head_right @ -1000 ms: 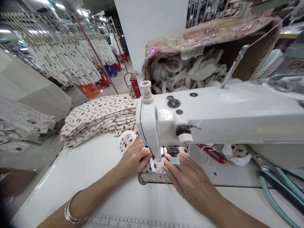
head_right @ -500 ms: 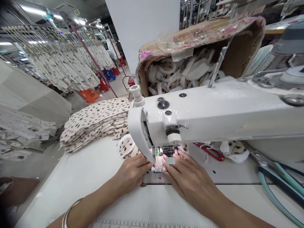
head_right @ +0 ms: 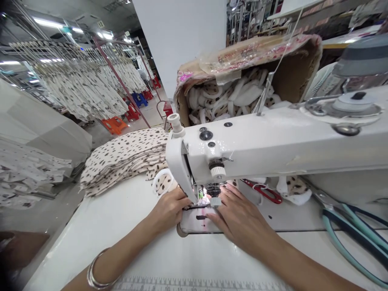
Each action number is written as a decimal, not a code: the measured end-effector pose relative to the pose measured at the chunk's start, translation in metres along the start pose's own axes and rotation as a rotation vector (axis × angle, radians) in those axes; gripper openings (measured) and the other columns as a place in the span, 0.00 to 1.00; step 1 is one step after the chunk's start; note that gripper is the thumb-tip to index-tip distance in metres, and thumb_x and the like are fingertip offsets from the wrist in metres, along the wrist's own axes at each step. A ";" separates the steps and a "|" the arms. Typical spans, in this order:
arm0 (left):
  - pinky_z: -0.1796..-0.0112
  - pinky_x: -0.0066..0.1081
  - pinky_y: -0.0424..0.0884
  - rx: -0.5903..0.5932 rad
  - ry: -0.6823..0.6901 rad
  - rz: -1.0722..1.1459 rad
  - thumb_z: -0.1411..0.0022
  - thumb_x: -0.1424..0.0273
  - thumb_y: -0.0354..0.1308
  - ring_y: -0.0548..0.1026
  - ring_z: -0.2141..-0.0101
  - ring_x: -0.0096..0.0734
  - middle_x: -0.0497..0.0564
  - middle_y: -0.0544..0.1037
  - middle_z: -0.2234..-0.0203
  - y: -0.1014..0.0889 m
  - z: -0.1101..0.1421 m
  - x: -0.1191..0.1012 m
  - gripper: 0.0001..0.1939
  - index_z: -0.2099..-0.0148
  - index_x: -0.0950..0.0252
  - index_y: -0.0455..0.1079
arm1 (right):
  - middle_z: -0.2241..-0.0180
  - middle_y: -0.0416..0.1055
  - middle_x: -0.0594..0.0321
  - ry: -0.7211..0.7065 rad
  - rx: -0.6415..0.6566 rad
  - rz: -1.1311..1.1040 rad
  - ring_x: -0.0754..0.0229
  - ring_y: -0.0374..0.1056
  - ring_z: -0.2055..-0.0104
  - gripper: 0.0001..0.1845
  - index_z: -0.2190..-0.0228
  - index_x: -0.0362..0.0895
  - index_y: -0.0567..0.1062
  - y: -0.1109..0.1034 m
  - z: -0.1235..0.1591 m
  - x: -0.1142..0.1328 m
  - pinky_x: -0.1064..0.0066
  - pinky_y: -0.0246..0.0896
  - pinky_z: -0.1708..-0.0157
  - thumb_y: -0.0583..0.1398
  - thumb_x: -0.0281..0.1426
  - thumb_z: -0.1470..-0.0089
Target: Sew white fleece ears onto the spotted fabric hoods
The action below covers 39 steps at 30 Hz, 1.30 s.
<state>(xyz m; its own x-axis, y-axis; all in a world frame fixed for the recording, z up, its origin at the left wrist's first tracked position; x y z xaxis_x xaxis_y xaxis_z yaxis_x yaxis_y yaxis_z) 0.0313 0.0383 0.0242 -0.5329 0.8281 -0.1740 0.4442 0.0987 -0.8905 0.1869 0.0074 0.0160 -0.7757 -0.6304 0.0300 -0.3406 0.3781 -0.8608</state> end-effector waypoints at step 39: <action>0.51 0.39 0.74 -0.006 -0.035 0.058 0.41 0.86 0.43 0.70 0.45 0.37 0.58 0.75 0.54 -0.003 0.003 0.004 0.20 0.53 0.66 0.70 | 0.59 0.74 0.55 0.140 0.159 -0.089 0.42 0.60 0.41 0.19 0.58 0.50 0.77 0.017 0.007 -0.010 0.50 0.61 0.50 0.51 0.44 0.37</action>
<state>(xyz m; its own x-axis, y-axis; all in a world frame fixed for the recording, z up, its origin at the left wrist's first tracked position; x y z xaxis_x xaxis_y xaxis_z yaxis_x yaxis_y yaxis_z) 0.0258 0.0398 0.0255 -0.5307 0.8129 -0.2397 0.4793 0.0546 -0.8760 0.1933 0.0152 -0.0024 -0.8163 -0.5521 0.1700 -0.3314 0.2065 -0.9206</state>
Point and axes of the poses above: each hand's wrist, its own z-axis away from the middle knuckle, its own y-axis out of the palm, x = y × z, the point moved 6 cm from there along -z, towards the middle knuckle
